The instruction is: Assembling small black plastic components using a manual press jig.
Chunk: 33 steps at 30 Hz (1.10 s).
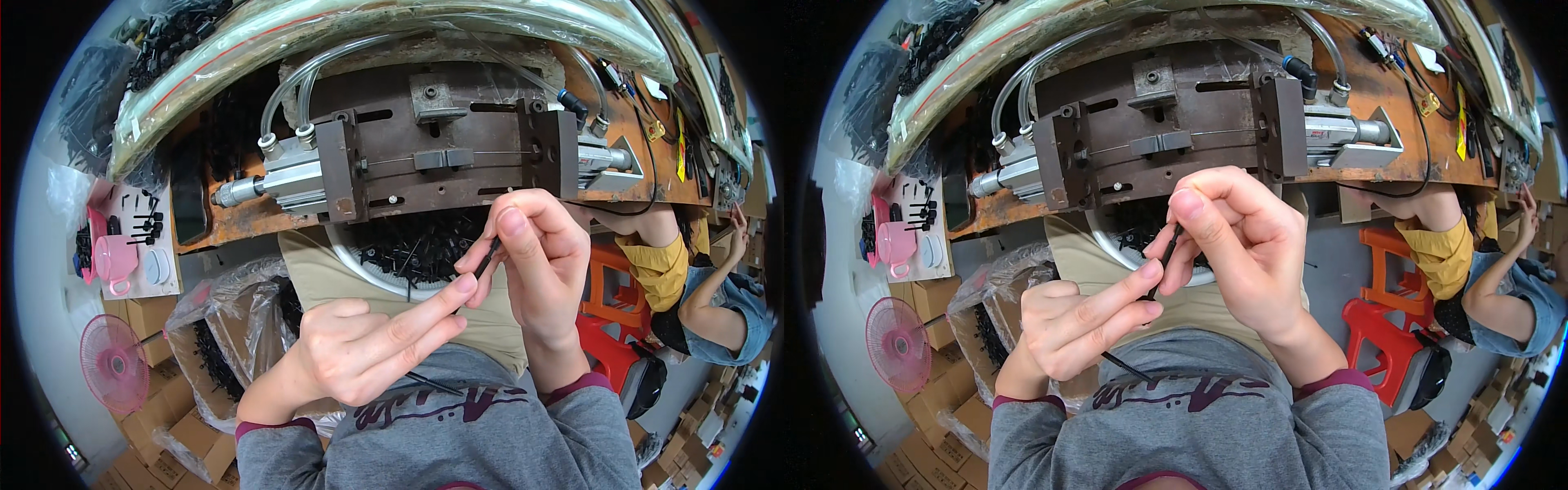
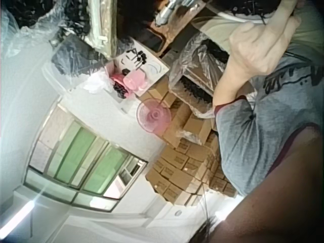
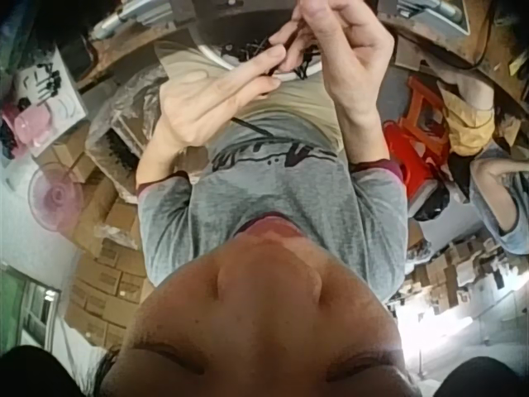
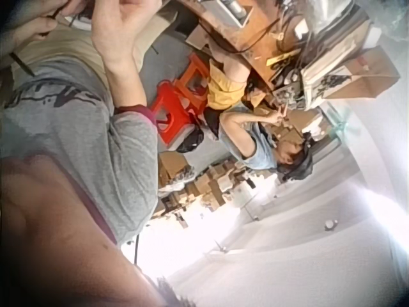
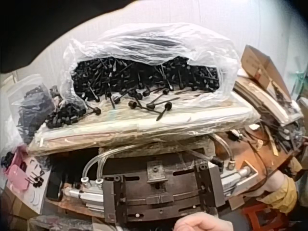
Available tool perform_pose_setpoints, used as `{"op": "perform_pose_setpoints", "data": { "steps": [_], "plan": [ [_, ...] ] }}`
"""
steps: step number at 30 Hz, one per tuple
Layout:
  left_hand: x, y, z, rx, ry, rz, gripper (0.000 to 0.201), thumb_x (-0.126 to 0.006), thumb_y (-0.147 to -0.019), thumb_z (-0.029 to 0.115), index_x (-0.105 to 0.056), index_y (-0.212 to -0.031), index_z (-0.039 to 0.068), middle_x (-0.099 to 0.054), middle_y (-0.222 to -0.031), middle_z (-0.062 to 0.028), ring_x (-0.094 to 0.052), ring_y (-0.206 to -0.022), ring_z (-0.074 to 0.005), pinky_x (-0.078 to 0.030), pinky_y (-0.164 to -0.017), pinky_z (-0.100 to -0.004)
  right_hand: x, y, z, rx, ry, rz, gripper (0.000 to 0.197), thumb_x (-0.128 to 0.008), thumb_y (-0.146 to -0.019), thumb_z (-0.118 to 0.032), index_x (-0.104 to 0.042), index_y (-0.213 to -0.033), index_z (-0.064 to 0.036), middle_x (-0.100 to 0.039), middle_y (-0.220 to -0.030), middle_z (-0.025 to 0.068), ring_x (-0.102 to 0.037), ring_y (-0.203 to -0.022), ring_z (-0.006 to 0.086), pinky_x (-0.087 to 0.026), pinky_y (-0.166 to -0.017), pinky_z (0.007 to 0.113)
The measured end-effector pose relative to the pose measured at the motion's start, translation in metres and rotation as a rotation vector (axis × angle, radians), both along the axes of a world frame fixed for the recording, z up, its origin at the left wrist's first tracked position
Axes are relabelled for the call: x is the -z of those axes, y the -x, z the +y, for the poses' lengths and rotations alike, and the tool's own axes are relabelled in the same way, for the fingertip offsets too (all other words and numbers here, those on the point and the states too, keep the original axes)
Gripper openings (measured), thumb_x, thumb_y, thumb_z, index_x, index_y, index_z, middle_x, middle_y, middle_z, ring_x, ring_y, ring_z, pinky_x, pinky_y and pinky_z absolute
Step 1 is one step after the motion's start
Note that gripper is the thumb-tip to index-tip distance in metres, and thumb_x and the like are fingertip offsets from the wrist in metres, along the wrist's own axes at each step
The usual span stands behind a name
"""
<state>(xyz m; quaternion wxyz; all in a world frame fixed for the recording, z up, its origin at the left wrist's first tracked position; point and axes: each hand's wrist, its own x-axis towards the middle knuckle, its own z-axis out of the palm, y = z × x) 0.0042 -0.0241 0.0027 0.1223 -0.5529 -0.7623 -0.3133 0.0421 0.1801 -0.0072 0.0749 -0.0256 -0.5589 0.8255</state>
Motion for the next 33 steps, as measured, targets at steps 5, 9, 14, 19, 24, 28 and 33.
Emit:
{"op": "perform_pose_setpoints", "data": {
  "steps": [5,9,14,19,24,28,33],
  "plan": [
    [-0.002,0.0,0.0,0.003,0.0,-0.016,0.029,-0.077,-0.071,0.013,-0.078,-0.099,0.004,-0.074,-0.114,-0.0128,-0.049,-0.05,-0.0025,-0.03,-0.043,-0.0194,-0.002,-0.001,-0.002,0.005,-0.085,0.018,0.022,-0.053,-0.103,-0.016,-0.056,-0.098,0.0055,-0.06,-0.083,0.011,-0.07,-0.066,0.02,-0.055,-0.042,0.025],
    [0.001,-0.001,0.001,-0.011,-0.019,-0.017,0.028,-0.078,-0.072,0.012,-0.078,-0.098,0.004,-0.074,-0.114,-0.0127,-0.049,-0.05,-0.0026,-0.03,-0.043,-0.0196,-0.002,-0.001,-0.001,-0.004,-0.092,0.026,0.021,-0.053,-0.103,-0.015,-0.056,-0.098,0.0055,-0.061,-0.082,0.0112,-0.07,-0.066,0.0201,-0.055,-0.042,0.025],
    [0.003,0.0,0.004,-0.012,-0.032,-0.028,0.028,-0.079,-0.072,0.012,-0.078,-0.098,0.005,-0.074,-0.114,-0.0123,-0.049,-0.05,-0.0028,-0.03,-0.043,-0.0199,-0.005,-0.001,0.0,0.002,-0.111,0.005,0.02,-0.053,-0.103,-0.013,-0.056,-0.098,0.0056,-0.062,-0.081,0.0115,-0.07,-0.066,0.02,-0.054,-0.043,0.025],
    [0.005,-0.003,0.003,-0.03,-0.03,-0.036,0.026,-0.079,-0.073,0.012,-0.078,-0.098,0.006,-0.074,-0.114,-0.0116,-0.05,-0.051,-0.003,-0.032,-0.044,-0.02,-0.001,-0.001,0.0,-0.009,-0.007,-0.016,0.012,-0.056,-0.102,-0.007,-0.06,-0.104,0.0039,-0.07,-0.081,0.0124,-0.067,-0.06,0.0134,-0.052,-0.051,0.023],
    [0.001,-0.001,0.006,-0.05,-0.014,-0.064,0.027,-0.08,-0.073,0.01,-0.077,-0.1,0.005,-0.072,-0.118,-0.0124,-0.056,-0.054,-0.0054,-0.039,-0.046,-0.0213,0.002,-0.001,0.004,-0.094,0.045,-0.1,0.013,-0.061,-0.1,-0.01,-0.064,-0.102,0.0024,-0.071,-0.082,0.0079,-0.066,-0.063,0.0093,-0.048,-0.054,0.02],
    [0.013,0.0,0.014,-0.094,-0.028,-0.132,0.029,-0.08,-0.072,0.007,-0.076,-0.1,0.002,-0.069,-0.124,-0.0128,-0.069,-0.069,-0.0118,-0.053,-0.055,-0.0255,0.017,0.0,0.013,-0.137,-0.03,-0.179,0.016,-0.065,-0.097,-0.011,-0.066,-0.108,0.0013,-0.071,-0.085,0.0049,-0.061,-0.065,0.0051,-0.045,-0.055,0.017],
    [0.028,0.013,0.037,-0.327,0.028,-0.128,0.027,-0.076,-0.076,0.004,-0.071,-0.102,0.003,-0.067,-0.127,-0.0121,-0.07,-0.069,-0.0189,-0.053,-0.056,-0.027,0.021,-0.007,0.018,0.062,-0.228,-0.19,0.02,-0.064,-0.096,-0.007,-0.065,-0.114,0.0021,-0.072,-0.092,0.0077,-0.057,-0.067,0.0033,-0.044,-0.058,0.017]
  ]
}}
